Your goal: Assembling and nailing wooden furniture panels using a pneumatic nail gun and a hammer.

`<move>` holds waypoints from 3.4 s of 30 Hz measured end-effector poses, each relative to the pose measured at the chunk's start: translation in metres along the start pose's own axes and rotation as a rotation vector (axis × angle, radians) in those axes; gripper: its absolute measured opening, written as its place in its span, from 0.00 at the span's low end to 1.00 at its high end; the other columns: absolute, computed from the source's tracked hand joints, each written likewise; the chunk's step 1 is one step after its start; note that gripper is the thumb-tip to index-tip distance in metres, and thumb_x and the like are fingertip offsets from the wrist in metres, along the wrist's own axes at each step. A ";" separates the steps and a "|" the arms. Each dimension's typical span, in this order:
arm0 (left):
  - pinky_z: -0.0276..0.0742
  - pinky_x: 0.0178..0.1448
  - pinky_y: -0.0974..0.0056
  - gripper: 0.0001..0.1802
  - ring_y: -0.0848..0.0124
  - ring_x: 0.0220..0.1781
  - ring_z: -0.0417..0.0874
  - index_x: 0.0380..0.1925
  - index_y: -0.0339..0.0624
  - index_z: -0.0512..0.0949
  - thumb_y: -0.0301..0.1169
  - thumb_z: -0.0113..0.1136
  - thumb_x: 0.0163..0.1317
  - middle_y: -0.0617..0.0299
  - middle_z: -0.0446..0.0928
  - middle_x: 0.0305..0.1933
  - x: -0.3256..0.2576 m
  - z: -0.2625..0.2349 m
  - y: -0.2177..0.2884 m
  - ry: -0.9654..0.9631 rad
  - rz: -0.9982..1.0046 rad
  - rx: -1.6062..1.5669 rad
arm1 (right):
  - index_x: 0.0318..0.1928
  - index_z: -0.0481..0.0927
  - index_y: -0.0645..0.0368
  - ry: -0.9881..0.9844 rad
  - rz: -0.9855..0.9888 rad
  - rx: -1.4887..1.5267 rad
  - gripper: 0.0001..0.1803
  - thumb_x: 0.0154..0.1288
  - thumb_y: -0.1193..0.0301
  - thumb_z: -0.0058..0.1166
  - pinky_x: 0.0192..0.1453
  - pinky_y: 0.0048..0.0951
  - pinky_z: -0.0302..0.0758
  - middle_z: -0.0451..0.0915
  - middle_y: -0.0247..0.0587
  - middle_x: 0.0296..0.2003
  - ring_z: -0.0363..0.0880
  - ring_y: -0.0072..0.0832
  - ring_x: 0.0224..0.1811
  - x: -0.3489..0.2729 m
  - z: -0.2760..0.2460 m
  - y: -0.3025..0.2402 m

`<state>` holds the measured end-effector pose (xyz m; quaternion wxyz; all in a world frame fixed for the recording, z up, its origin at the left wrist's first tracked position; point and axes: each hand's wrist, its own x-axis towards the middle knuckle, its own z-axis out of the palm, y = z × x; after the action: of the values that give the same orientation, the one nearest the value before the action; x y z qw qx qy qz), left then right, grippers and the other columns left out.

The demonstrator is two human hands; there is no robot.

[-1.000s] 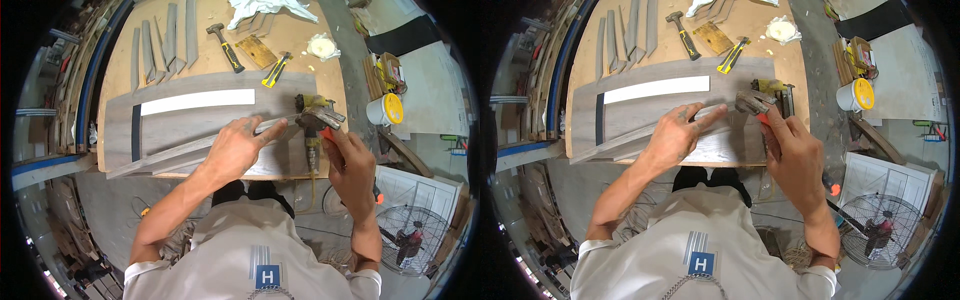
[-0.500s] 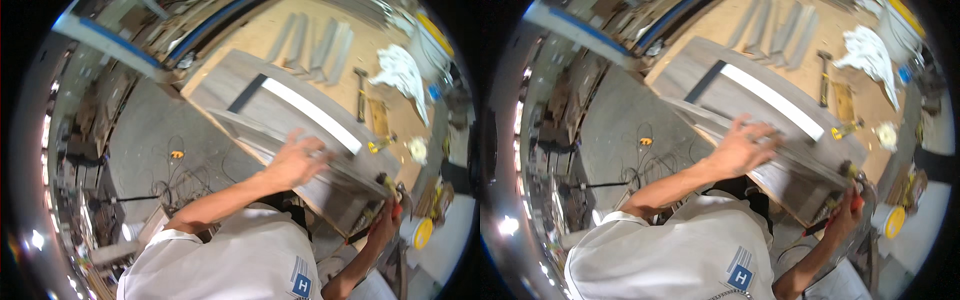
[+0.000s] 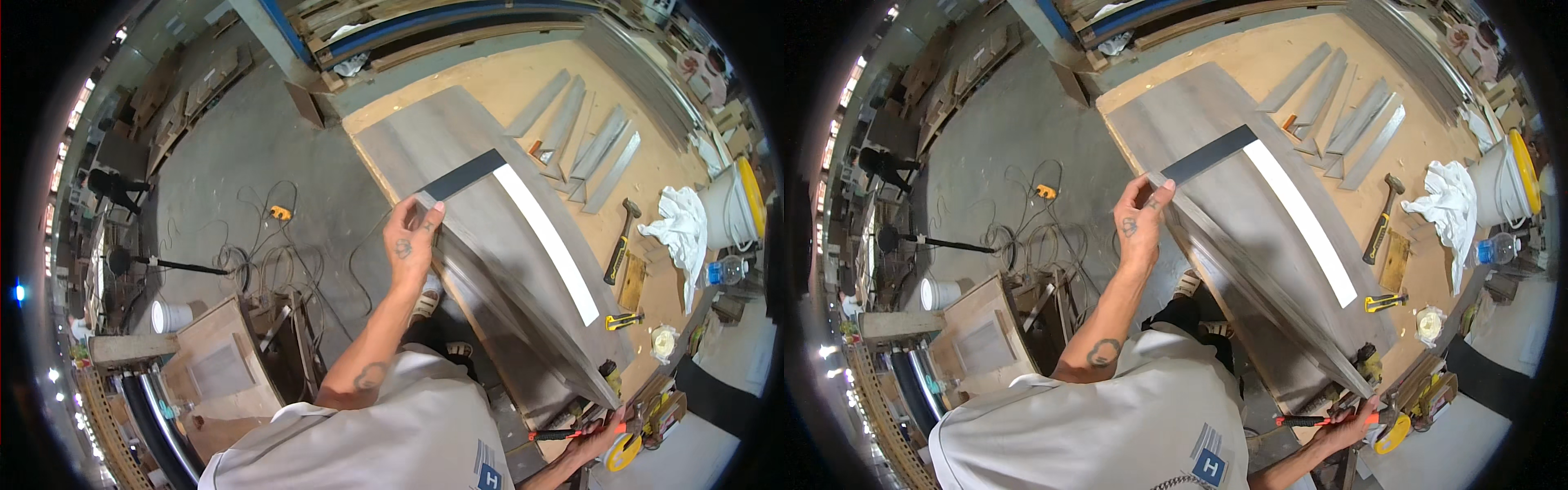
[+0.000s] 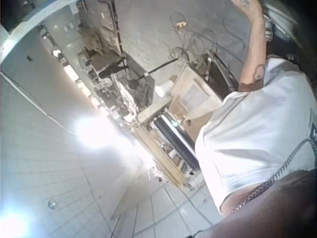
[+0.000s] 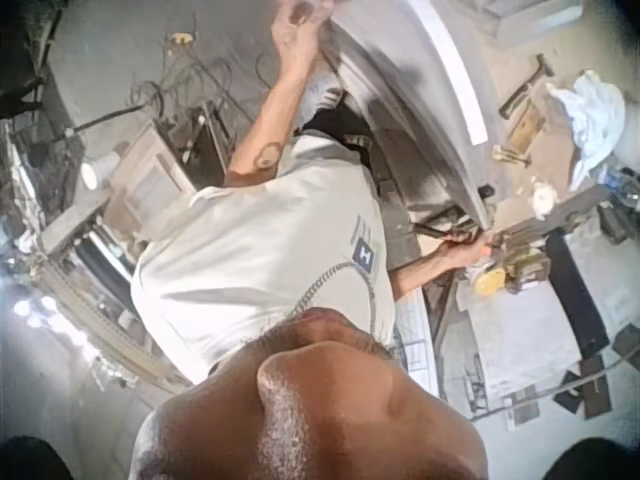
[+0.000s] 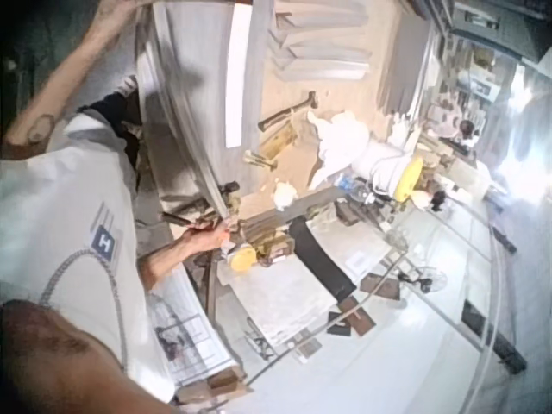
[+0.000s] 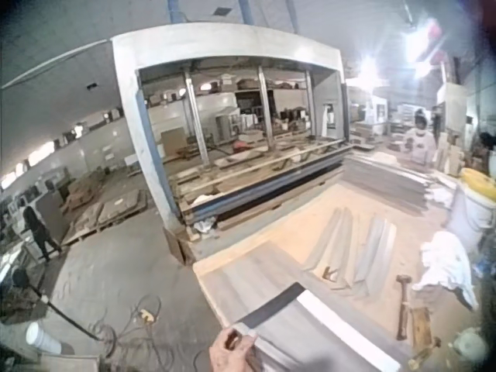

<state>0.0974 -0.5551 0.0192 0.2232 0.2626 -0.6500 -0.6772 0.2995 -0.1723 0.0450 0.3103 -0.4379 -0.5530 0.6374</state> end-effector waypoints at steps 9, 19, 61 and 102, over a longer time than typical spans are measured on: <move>0.67 0.64 0.62 0.31 0.62 0.60 0.76 0.56 0.33 0.75 0.52 0.43 0.74 0.49 0.79 0.56 0.008 -0.035 -0.092 -0.177 0.030 0.209 | 0.51 0.78 0.67 0.095 -0.053 -0.128 0.26 0.66 0.55 0.61 0.13 0.18 0.56 0.76 0.36 0.26 0.56 0.15 0.11 -0.005 0.018 -0.002; 0.65 0.65 0.62 0.28 0.60 0.59 0.74 0.59 0.35 0.73 0.45 0.58 0.68 0.52 0.74 0.56 0.011 -0.052 -0.146 -0.300 0.049 0.256 | 0.58 0.73 0.55 -0.037 -0.110 -0.071 0.23 0.69 0.58 0.57 0.13 0.17 0.57 0.74 0.31 0.29 0.58 0.14 0.12 0.025 -0.008 0.030; 0.70 0.54 0.49 0.28 0.46 0.49 0.74 0.49 0.30 0.77 0.42 0.66 0.58 0.42 0.75 0.45 0.048 0.025 -0.142 -0.441 0.598 1.241 | 0.40 0.80 0.66 0.052 -0.042 -0.628 0.15 0.58 0.66 0.57 0.39 0.39 0.74 0.79 0.51 0.25 0.79 0.42 0.29 0.064 0.024 0.141; 0.76 0.53 0.54 0.30 0.49 0.49 0.80 0.54 0.29 0.73 0.42 0.65 0.61 0.41 0.75 0.52 0.115 0.023 -0.112 -1.065 0.333 0.941 | 0.57 0.68 0.61 -0.936 -0.415 -1.070 0.32 0.54 0.67 0.68 0.38 0.39 0.82 0.68 0.57 0.64 0.84 0.47 0.37 -0.096 0.283 0.134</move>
<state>-0.0007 -0.6058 -0.0995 -0.1599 -0.1368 -0.9240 -0.3192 0.0969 -0.4058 -0.0637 -0.0998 -0.0983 -0.9339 0.3289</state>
